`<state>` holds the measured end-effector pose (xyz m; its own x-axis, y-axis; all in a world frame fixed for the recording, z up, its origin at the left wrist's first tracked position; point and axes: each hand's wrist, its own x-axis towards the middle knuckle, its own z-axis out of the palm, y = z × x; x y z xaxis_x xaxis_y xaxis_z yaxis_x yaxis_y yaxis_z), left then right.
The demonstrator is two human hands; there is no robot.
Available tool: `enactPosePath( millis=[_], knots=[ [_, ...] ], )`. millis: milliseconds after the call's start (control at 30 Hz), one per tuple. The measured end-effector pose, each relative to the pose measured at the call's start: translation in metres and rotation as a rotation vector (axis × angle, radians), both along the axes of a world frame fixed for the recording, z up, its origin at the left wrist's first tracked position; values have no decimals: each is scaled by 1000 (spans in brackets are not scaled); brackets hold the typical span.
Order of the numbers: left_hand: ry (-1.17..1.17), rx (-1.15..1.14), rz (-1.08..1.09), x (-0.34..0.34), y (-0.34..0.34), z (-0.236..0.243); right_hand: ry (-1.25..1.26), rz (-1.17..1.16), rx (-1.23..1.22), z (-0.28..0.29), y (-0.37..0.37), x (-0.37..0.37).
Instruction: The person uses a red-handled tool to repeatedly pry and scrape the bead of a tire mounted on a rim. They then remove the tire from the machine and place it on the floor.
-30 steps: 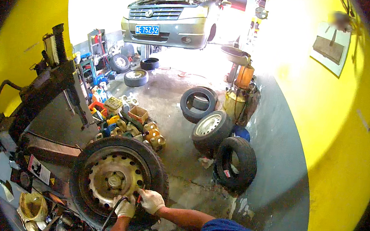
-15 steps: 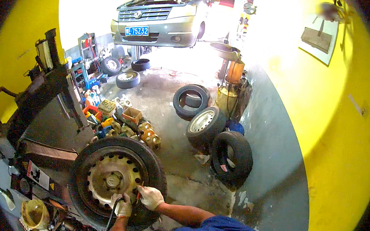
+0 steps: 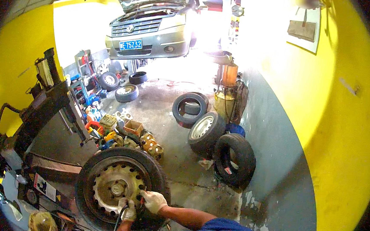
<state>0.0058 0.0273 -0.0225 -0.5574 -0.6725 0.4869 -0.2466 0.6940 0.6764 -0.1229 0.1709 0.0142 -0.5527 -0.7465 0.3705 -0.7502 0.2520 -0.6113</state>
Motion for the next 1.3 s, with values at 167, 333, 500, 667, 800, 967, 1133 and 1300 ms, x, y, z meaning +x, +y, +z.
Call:
enactPosePath(
  millis=[167,333,500,667,800,967,1133,1300],
  knots=[
    [-9,155,-24,3,-7,-9,33,2,58,9,-1,3],
    [-28,153,-4,1,3,11,92,-37,53,5,-2,2],
    [-44,148,17,2,1,10,48,-25,75,7,-3,3],
    [-22,276,4,4,-12,-21,66,-20,55,5,-5,5],
    [-134,166,27,3,-1,6,0,-23,19,5,-2,5],
    [-91,186,17,-1,-1,6,-103,27,233,29,-2,-3],
    [-190,168,-3,14,-2,27,404,419,462,228,-10,-96],
    [-285,158,-36,-10,14,22,494,-4,245,486,44,-233]
  ],
)
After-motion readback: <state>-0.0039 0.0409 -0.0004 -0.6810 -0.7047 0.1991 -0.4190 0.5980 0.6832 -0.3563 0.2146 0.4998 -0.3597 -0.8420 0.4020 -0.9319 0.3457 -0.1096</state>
